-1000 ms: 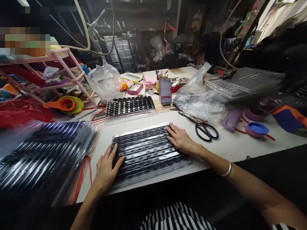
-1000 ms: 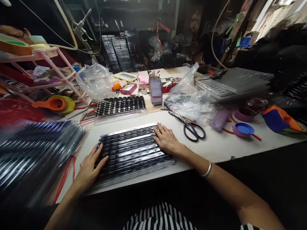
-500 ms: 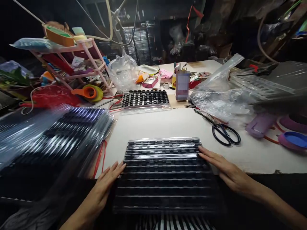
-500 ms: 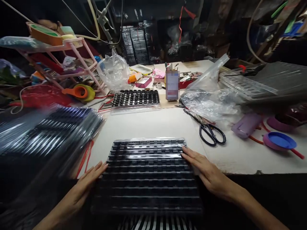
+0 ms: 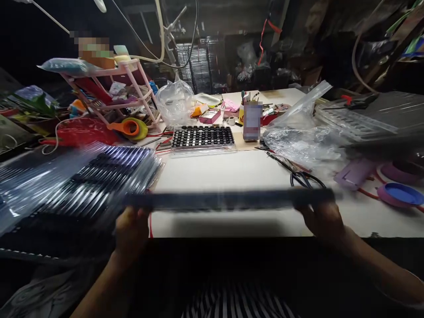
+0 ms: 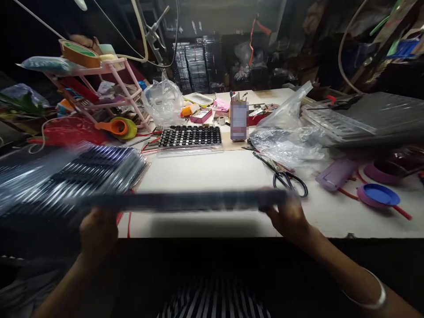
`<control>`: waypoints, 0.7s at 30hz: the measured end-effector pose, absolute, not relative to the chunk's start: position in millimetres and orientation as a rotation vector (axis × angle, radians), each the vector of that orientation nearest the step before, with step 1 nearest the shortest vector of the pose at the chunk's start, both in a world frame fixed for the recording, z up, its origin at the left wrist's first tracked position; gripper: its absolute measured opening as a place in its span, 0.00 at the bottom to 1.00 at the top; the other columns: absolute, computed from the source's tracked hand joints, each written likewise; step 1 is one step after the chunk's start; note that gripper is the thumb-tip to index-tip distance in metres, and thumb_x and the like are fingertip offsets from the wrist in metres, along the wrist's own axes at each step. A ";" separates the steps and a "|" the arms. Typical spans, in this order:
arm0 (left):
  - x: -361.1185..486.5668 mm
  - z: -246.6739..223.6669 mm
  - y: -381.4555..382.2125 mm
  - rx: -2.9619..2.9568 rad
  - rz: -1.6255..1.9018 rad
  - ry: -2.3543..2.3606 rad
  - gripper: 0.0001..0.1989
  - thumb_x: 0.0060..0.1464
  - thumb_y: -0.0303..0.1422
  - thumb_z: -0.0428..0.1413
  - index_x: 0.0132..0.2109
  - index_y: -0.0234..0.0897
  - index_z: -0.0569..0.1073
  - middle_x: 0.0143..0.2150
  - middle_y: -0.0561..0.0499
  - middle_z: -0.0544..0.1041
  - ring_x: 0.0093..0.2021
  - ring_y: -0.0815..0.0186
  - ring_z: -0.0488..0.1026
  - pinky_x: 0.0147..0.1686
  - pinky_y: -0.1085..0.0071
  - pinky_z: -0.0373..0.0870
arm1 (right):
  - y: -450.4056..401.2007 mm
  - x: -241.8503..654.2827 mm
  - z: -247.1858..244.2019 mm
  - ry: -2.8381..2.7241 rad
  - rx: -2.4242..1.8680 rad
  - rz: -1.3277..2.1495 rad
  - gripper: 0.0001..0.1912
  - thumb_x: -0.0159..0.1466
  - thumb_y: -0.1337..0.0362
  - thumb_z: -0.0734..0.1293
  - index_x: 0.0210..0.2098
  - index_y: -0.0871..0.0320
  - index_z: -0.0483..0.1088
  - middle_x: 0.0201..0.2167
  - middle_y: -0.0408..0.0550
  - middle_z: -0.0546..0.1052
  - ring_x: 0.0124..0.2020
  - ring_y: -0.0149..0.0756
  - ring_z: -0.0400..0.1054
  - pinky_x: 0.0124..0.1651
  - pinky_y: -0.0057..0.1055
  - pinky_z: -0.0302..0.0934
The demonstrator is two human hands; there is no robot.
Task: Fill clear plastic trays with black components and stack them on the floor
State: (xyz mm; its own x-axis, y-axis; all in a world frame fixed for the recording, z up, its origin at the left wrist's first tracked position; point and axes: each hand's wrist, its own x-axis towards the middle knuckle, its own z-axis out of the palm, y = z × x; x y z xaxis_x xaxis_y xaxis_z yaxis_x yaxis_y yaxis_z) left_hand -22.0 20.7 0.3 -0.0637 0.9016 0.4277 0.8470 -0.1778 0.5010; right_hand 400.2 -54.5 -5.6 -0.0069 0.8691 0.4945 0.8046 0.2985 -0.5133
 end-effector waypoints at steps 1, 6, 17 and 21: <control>-16.2 11.7 29.4 2.071 1.087 2.009 0.22 0.60 0.43 0.38 0.44 0.37 0.73 0.30 0.47 0.76 0.35 0.56 0.74 0.36 0.62 0.68 | -45.4 394.0 4.0 -1.691 -1.574 0.135 0.18 0.66 0.52 0.54 0.40 0.55 0.70 0.29 0.52 0.76 0.31 0.44 0.71 0.38 0.41 0.64; 8.0 17.2 78.3 2.161 0.639 2.008 0.25 0.60 0.45 0.39 0.27 0.38 0.72 0.25 0.46 0.75 0.29 0.57 0.72 0.28 0.66 0.64 | 4.7 367.2 7.4 -1.715 -1.917 0.480 0.25 0.69 0.50 0.47 0.32 0.57 0.66 0.30 0.51 0.76 0.32 0.39 0.70 0.34 0.31 0.61; 13.2 -33.9 71.1 2.177 0.297 2.022 0.28 0.60 0.46 0.39 0.61 0.34 0.60 0.46 0.39 0.77 0.44 0.51 0.74 0.39 0.61 0.67 | 2.6 348.6 -32.0 -1.855 -2.464 0.228 0.26 0.69 0.55 0.50 0.60 0.65 0.57 0.31 0.59 0.78 0.34 0.51 0.74 0.35 0.38 0.61; 10.5 -36.6 78.0 2.191 0.343 1.898 0.27 0.62 0.44 0.37 0.64 0.38 0.57 0.50 0.41 0.75 0.50 0.53 0.71 0.46 0.59 0.65 | 9.3 348.1 -38.5 -1.886 -2.449 0.116 0.26 0.70 0.59 0.49 0.62 0.68 0.55 0.33 0.58 0.78 0.34 0.48 0.73 0.35 0.37 0.61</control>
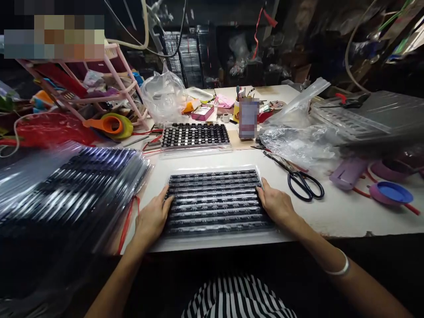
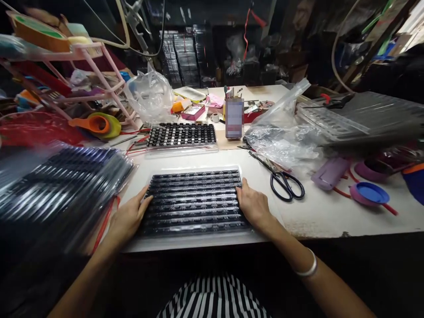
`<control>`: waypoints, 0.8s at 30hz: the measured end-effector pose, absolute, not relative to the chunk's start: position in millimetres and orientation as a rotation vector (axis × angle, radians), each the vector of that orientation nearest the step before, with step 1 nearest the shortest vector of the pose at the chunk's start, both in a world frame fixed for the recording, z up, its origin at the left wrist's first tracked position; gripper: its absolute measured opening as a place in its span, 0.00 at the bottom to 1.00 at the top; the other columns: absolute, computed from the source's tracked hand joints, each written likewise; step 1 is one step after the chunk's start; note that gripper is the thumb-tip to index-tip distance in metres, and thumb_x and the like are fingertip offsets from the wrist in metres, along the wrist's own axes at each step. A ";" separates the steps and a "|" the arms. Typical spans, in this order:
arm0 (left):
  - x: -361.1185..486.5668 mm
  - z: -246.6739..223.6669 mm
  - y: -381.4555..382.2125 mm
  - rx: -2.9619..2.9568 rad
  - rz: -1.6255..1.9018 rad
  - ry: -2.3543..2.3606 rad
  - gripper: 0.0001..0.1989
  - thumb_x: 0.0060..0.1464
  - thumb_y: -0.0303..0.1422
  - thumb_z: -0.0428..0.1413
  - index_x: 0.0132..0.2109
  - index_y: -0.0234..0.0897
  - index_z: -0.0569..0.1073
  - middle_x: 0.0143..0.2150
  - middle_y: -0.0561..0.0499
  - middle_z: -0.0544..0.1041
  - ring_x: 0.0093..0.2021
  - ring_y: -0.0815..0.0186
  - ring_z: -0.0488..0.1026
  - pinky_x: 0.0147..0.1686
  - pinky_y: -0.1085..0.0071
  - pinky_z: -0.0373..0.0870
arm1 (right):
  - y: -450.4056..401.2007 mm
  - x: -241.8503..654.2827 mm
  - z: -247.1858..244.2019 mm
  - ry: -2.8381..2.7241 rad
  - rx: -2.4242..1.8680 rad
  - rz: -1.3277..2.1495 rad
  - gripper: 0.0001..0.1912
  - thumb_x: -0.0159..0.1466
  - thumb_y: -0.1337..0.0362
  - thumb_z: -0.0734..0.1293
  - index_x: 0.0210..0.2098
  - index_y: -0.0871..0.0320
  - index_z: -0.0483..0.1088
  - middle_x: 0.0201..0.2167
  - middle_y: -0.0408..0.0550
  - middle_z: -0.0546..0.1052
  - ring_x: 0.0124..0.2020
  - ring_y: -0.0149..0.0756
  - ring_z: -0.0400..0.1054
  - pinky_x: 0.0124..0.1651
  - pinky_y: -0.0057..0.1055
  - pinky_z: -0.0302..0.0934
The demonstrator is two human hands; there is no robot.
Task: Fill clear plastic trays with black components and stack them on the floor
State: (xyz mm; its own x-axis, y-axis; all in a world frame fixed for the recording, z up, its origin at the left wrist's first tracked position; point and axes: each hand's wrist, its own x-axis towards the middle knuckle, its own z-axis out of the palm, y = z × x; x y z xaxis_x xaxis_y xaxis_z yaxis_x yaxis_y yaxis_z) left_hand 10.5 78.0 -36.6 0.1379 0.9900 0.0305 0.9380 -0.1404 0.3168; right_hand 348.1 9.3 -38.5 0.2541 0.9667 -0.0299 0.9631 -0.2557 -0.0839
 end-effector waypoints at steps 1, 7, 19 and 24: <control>9.5 -37.6 82.8 2.179 0.346 1.875 0.27 0.62 0.44 0.38 0.64 0.37 0.58 0.51 0.40 0.74 0.52 0.52 0.70 0.48 0.59 0.64 | 12.5 348.5 -40.4 -1.900 -2.410 0.041 0.26 0.69 0.60 0.50 0.61 0.69 0.55 0.35 0.59 0.78 0.35 0.47 0.73 0.36 0.37 0.61; -4.6 -45.0 87.3 2.076 0.653 1.583 0.28 0.58 0.45 0.45 0.61 0.38 0.63 0.40 0.48 0.73 0.40 0.59 0.70 0.43 0.63 0.65 | 15.9 343.8 -44.1 -2.263 -1.826 -0.369 0.20 0.69 0.65 0.53 0.57 0.63 0.63 0.58 0.59 0.65 0.57 0.49 0.59 0.54 0.45 0.52; -2.3 -52.9 69.5 1.876 1.030 1.566 0.20 0.57 0.41 0.50 0.53 0.38 0.72 0.34 0.52 0.66 0.33 0.66 0.65 0.36 0.68 0.62 | 18.5 308.8 -28.6 -2.650 -1.423 -0.187 0.24 0.69 0.56 0.54 0.58 0.66 0.61 0.61 0.62 0.60 0.61 0.52 0.51 0.56 0.46 0.49; -3.8 -53.6 67.8 1.849 1.075 1.528 0.17 0.57 0.40 0.50 0.48 0.38 0.75 0.38 0.50 0.69 0.35 0.66 0.67 0.36 0.69 0.64 | 26.3 287.0 -14.5 -2.774 -1.458 -0.300 0.16 0.68 0.67 0.53 0.41 0.68 0.70 0.40 0.60 0.72 0.39 0.45 0.64 0.38 0.38 0.56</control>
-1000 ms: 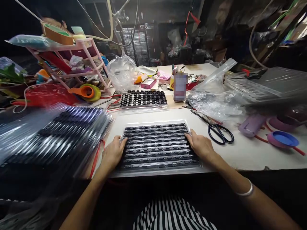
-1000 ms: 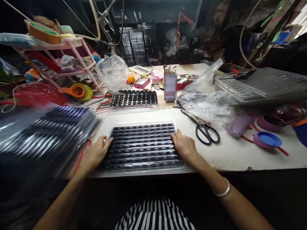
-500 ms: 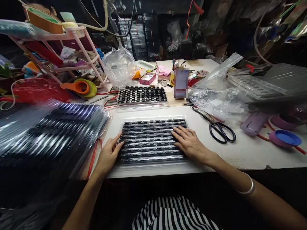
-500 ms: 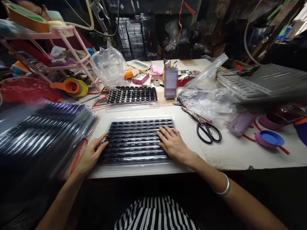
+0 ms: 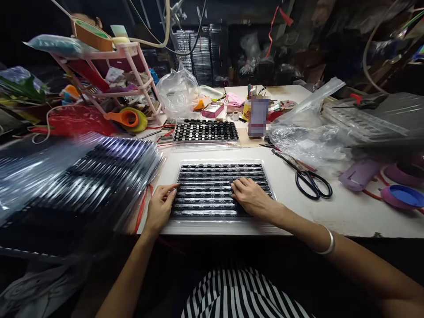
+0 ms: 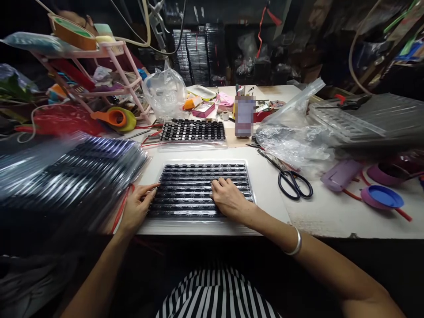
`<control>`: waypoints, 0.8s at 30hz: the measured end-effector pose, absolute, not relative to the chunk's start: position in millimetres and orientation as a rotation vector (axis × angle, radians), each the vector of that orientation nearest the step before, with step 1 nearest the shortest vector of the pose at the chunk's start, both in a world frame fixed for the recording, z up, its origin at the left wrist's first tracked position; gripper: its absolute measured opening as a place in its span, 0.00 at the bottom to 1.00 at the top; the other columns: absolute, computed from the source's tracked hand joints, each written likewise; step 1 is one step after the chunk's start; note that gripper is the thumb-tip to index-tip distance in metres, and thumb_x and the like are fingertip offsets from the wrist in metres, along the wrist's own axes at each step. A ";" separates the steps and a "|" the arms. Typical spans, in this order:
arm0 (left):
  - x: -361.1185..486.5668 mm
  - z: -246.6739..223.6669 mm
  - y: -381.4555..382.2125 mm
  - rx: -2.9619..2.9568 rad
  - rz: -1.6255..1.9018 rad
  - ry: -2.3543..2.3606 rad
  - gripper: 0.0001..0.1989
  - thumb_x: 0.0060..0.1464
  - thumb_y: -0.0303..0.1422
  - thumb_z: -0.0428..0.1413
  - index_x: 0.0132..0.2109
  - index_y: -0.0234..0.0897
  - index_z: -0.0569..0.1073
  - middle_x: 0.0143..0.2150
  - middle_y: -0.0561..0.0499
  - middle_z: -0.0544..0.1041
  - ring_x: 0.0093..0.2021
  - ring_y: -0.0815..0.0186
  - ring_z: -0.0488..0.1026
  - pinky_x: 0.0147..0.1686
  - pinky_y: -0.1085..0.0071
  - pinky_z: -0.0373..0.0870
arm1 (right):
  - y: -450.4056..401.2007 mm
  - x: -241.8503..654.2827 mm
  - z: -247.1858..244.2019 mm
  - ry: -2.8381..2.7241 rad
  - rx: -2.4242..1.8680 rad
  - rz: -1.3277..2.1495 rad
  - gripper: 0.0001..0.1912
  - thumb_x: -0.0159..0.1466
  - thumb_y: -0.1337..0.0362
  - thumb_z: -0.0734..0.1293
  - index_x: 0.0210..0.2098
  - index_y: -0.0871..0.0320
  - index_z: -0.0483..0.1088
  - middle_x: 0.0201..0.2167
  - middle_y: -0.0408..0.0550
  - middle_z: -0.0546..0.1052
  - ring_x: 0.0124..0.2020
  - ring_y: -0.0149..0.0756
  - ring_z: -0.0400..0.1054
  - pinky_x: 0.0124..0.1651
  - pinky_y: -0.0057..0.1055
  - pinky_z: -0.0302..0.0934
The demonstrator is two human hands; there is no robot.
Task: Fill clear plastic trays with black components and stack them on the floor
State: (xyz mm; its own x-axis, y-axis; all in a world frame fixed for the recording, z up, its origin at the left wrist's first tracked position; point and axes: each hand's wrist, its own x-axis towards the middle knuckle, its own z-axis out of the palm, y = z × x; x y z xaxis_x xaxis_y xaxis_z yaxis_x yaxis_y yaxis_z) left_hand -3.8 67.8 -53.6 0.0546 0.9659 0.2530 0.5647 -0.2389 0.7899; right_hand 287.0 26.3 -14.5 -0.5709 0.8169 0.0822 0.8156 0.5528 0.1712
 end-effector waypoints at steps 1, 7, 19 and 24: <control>-4.0 -53.7 67.5 1.847 1.079 1.528 0.17 0.57 0.40 0.50 0.47 0.38 0.75 0.38 0.50 0.69 0.35 0.66 0.67 0.35 0.69 0.64 | 29.5 282.4 -11.7 2.736 1.440 0.290 0.14 0.68 0.69 0.54 0.38 0.67 0.70 0.38 0.58 0.72 0.37 0.44 0.64 0.36 0.37 0.56; -4.1 -54.3 67.2 1.841 1.101 1.518 0.15 0.57 0.40 0.50 0.46 0.38 0.75 0.39 0.49 0.70 0.37 0.65 0.68 0.36 0.69 0.65 | 50.5 266.4 8.8 2.631 1.391 0.079 0.11 0.67 0.70 0.54 0.40 0.60 0.67 0.37 0.52 0.73 0.36 0.41 0.67 0.29 0.31 0.56; -5.5 -55.9 67.4 1.856 1.118 1.526 0.16 0.57 0.39 0.49 0.47 0.37 0.75 0.42 0.47 0.72 0.39 0.63 0.70 0.39 0.66 0.67 | 41.9 235.4 -9.7 2.570 1.491 0.166 0.18 0.65 0.76 0.50 0.51 0.64 0.61 0.36 0.60 0.73 0.35 0.47 0.68 0.32 0.42 0.63; -13.5 -57.4 63.0 1.836 1.162 1.470 0.16 0.56 0.39 0.51 0.47 0.36 0.75 0.43 0.46 0.74 0.45 0.60 0.71 0.47 0.62 0.67 | 27.0 309.8 -27.4 2.962 1.933 0.016 0.14 0.68 0.65 0.54 0.47 0.61 0.66 0.44 0.57 0.71 0.45 0.42 0.64 0.46 0.39 0.59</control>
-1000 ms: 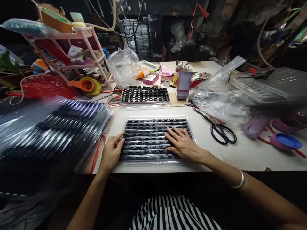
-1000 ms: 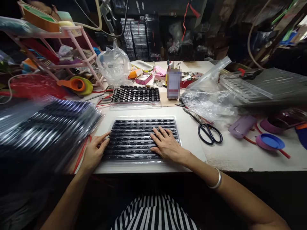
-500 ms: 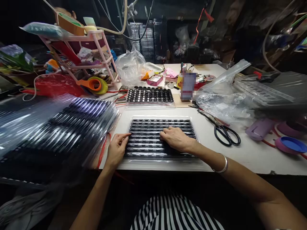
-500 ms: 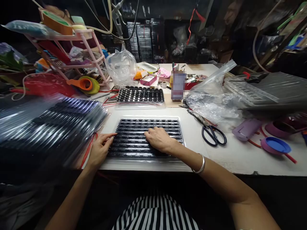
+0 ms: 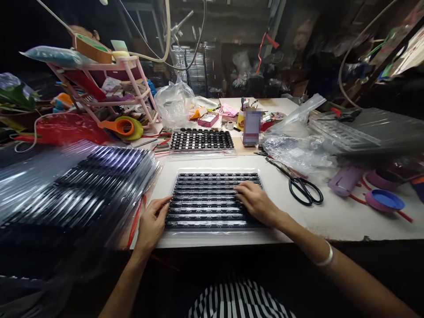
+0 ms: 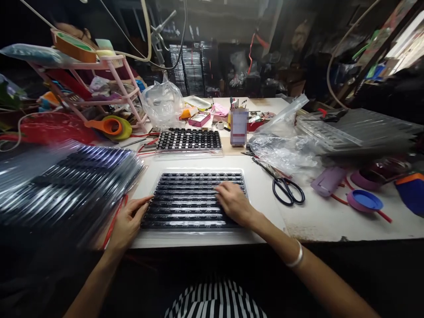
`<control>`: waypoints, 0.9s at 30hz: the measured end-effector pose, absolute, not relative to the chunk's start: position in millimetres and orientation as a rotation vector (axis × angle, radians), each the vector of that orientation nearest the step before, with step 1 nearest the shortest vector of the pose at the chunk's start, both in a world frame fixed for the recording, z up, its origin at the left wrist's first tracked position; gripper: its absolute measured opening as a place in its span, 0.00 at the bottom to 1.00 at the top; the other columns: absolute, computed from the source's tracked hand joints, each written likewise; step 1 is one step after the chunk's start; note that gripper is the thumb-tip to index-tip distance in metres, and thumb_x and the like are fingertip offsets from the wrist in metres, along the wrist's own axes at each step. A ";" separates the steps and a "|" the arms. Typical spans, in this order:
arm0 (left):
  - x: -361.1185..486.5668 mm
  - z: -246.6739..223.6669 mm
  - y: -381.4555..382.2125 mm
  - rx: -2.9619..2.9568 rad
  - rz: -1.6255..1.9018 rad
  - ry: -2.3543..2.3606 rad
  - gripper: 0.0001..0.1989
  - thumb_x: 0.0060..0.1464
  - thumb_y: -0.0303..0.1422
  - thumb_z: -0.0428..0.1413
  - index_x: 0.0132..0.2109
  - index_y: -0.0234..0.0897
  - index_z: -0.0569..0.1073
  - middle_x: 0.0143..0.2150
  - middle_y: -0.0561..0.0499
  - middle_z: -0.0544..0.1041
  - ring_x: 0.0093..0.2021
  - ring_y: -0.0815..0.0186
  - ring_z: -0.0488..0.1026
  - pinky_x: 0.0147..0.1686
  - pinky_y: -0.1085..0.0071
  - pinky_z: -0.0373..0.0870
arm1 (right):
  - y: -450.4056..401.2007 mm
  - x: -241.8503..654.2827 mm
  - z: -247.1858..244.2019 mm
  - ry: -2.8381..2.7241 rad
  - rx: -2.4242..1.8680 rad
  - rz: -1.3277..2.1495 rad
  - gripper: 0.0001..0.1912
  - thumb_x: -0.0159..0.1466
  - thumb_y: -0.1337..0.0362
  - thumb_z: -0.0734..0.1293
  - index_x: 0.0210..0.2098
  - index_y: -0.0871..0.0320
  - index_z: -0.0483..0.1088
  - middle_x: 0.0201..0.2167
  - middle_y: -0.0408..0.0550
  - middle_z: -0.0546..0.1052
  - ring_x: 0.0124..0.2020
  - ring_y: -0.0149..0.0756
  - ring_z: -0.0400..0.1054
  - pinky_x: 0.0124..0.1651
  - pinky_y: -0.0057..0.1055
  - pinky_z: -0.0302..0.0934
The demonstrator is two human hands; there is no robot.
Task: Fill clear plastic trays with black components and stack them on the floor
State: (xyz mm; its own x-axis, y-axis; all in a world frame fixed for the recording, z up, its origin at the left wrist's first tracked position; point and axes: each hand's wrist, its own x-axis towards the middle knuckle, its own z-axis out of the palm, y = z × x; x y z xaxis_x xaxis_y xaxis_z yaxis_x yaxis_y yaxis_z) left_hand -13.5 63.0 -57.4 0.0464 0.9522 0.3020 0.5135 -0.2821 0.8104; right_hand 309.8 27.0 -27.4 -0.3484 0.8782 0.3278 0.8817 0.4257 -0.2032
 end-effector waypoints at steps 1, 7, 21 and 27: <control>-15.2 -56.8 62.4 1.818 1.161 1.456 0.16 0.56 0.39 0.52 0.46 0.37 0.75 0.44 0.46 0.75 0.46 0.59 0.71 0.49 0.62 0.66 | 25.1 325.2 -33.4 -2.095 -1.610 -0.034 0.15 0.68 0.64 0.55 0.48 0.62 0.66 0.46 0.58 0.70 0.47 0.45 0.62 0.48 0.43 0.58; -26.0 -47.1 57.9 1.726 1.065 1.396 0.15 0.52 0.41 0.57 0.45 0.39 0.76 0.44 0.47 0.77 0.48 0.57 0.72 0.53 0.58 0.65 | 35.6 366.1 -66.4 -1.487 -1.881 0.227 0.18 0.61 0.58 0.60 0.47 0.59 0.69 0.47 0.58 0.70 0.49 0.52 0.61 0.51 0.56 0.53; -28.9 -56.7 44.1 1.965 1.073 1.334 0.14 0.57 0.36 0.52 0.49 0.39 0.75 0.45 0.47 0.72 0.48 0.62 0.70 0.50 0.64 0.67 | 43.6 359.2 -41.3 -0.626 -1.262 1.030 0.13 0.47 0.67 0.71 0.34 0.60 0.76 0.37 0.50 0.79 0.49 0.40 0.69 0.59 0.36 0.59; -25.1 -54.4 42.0 1.994 1.053 1.321 0.15 0.58 0.36 0.52 0.50 0.40 0.75 0.43 0.47 0.72 0.46 0.62 0.70 0.49 0.64 0.67 | 39.3 360.4 -30.2 -0.701 -1.274 1.069 0.09 0.50 0.66 0.69 0.31 0.57 0.77 0.44 0.49 0.78 0.58 0.40 0.61 0.64 0.37 0.49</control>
